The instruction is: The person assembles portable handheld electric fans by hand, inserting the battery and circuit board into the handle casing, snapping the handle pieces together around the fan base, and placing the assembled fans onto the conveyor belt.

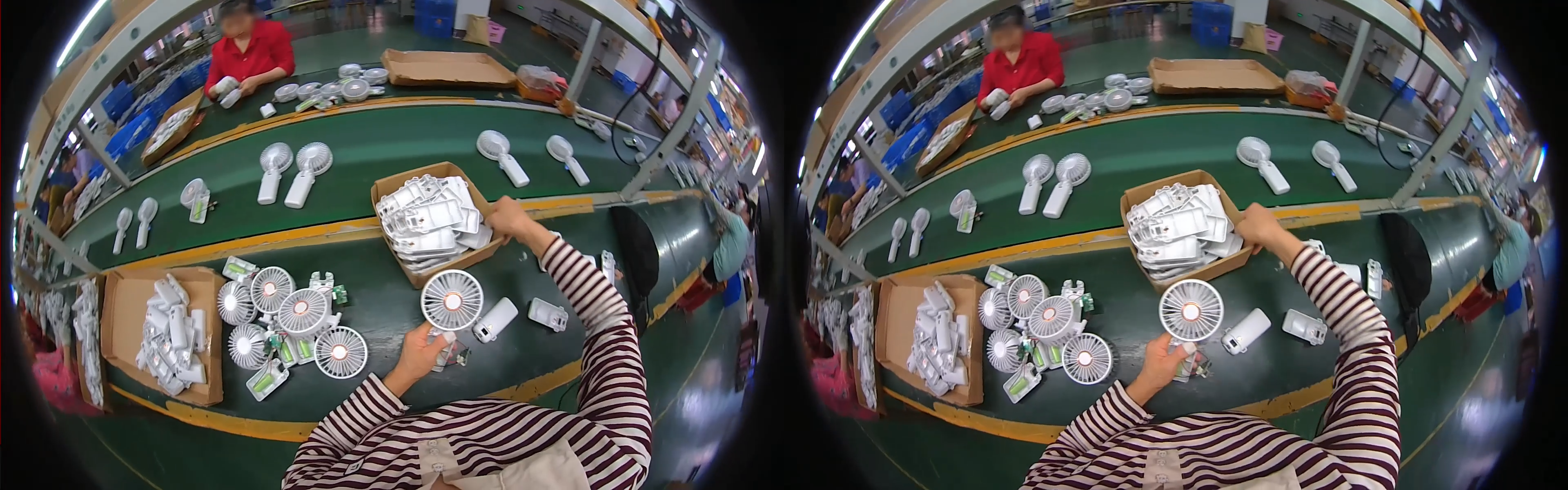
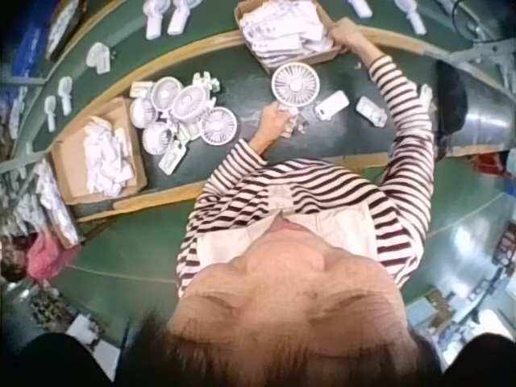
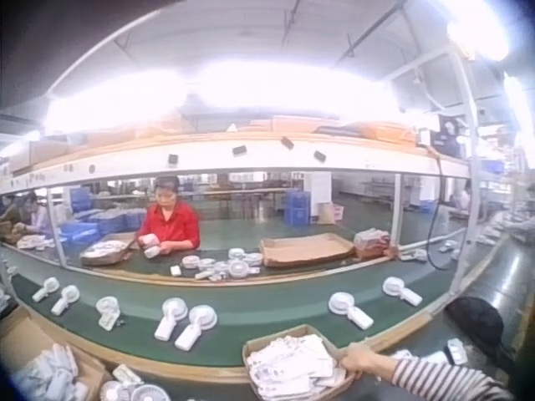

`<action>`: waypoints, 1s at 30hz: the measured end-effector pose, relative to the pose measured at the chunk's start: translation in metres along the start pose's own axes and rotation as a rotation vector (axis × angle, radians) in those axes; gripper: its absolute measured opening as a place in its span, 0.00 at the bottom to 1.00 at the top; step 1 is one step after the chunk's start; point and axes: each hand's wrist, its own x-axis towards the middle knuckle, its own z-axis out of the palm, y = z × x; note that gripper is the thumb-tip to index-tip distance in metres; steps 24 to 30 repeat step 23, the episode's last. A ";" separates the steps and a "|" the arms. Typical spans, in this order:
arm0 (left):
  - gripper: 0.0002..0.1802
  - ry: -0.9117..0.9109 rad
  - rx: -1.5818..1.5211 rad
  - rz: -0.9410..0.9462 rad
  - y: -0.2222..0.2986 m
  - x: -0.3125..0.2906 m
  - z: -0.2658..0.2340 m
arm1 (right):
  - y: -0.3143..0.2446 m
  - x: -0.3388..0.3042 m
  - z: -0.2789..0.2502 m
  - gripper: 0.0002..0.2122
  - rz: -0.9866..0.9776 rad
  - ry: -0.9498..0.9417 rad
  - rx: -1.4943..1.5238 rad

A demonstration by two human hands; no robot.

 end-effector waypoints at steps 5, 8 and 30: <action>0.12 0.024 -0.102 -0.026 0.006 -0.003 0.003 | 0.024 -0.076 0.015 0.15 0.126 -0.122 0.271; 0.09 0.023 -0.103 0.003 0.007 -0.003 0.004 | 0.040 -0.068 0.022 0.30 0.132 0.016 0.422; 0.15 0.282 -0.162 0.214 0.019 0.005 -0.012 | 0.028 -0.048 0.030 0.16 0.287 -0.098 0.929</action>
